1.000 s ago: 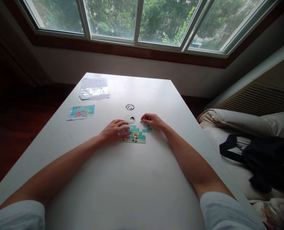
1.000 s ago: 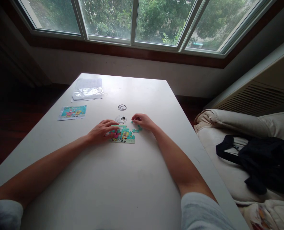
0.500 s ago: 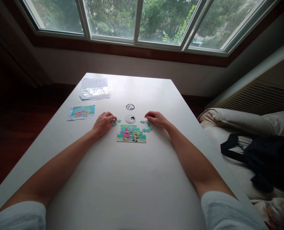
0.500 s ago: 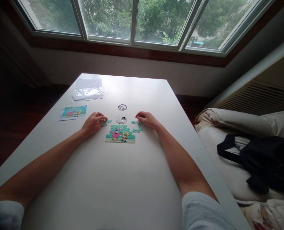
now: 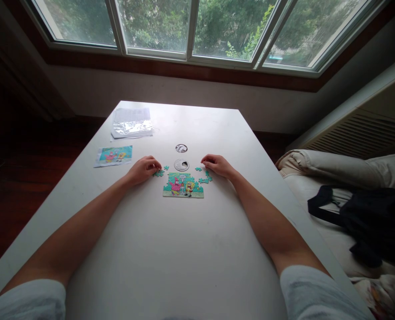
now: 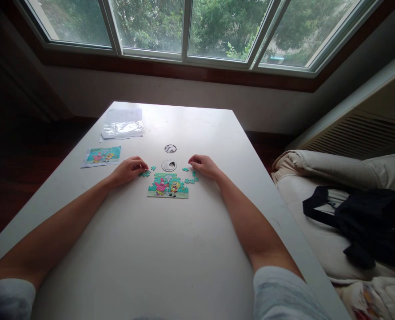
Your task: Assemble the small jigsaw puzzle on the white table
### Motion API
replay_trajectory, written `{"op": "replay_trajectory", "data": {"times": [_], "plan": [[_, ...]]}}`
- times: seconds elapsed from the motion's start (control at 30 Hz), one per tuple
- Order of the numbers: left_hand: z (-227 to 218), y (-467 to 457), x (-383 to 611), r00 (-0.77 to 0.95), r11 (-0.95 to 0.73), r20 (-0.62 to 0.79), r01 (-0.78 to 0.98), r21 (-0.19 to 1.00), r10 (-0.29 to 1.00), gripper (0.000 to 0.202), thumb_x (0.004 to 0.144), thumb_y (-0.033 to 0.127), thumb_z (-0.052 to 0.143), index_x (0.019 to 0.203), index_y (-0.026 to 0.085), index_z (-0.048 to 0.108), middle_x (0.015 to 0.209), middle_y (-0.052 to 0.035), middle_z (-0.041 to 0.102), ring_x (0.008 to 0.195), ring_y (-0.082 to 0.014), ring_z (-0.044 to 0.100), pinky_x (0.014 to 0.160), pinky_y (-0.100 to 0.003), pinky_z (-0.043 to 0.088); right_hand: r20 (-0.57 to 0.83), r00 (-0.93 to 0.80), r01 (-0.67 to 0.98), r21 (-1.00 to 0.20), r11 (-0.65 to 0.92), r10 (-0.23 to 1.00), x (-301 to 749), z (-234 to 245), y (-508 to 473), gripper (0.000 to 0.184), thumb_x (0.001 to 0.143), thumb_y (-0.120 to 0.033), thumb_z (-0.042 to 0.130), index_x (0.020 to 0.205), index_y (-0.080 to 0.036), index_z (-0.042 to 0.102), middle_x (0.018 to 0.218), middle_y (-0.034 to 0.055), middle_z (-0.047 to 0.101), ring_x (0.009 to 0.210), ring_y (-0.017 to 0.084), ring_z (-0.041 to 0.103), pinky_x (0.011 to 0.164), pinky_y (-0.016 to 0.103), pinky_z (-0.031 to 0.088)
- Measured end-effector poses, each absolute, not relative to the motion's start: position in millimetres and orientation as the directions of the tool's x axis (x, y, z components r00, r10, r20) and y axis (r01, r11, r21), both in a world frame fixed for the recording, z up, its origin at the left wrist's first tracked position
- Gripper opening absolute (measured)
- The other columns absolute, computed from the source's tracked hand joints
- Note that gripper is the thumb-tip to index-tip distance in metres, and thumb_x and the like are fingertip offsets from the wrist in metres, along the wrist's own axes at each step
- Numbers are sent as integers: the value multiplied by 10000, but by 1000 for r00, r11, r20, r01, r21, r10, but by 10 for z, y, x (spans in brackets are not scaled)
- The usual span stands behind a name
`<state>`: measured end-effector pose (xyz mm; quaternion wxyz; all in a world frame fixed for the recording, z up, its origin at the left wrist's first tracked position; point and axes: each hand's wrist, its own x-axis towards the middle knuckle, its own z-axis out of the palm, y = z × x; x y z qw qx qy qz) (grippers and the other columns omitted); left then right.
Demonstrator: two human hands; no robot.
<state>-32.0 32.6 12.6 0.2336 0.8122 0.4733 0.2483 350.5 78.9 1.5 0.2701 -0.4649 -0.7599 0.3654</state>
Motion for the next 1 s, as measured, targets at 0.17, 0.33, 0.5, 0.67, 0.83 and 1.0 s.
{"op": "replay_trajectory", "data": {"times": [0.17,0.33,0.5,0.67,0.83,1.0], "plan": [[122,339,-354,480,-458,163,599,657,862,201,865,267,578,953,225,753,1012,-50,638,771,-144,586,736,-283,485,77,-419,507,-807,304,905,3499,5,790,275,853,-416,609,974,-197,722,797,22,670,720,159,560,696,290,434],[122,346,-355,492,-470,176,574,670,853,232,879,250,540,942,226,761,1010,-58,648,834,-165,611,765,-291,492,76,-410,518,-801,300,909,3490,6,787,285,846,-425,607,969,-196,724,772,17,662,710,159,555,686,290,429],[105,342,-346,456,-465,200,596,655,867,243,903,278,530,945,224,763,1007,-58,647,810,-160,603,744,-285,483,76,-407,530,-792,303,910,3484,27,777,287,841,-421,601,964,-194,725,753,12,649,703,157,545,680,288,420],[109,324,-340,419,-456,220,628,631,881,211,880,280,565,938,227,760,987,-43,631,750,-137,579,710,-268,474,85,-415,527,-789,315,906,3472,39,776,278,847,-410,590,959,-191,720,743,9,641,682,151,533,668,286,411],[129,315,-323,418,-452,215,630,632,883,185,860,295,593,903,215,755,973,-41,619,731,-130,573,713,-269,486,88,-414,532,-784,319,906,3467,31,782,278,848,-404,587,966,-192,722,741,7,643,671,147,528,658,283,407],[152,301,-317,431,-463,209,653,599,878,199,877,348,605,923,229,757,985,-48,619,781,-150,572,737,-284,490,90,-409,535,-782,319,908,3462,26,777,289,851,-417,585,972,-197,725,764,15,666,672,151,536,662,288,414]]}}
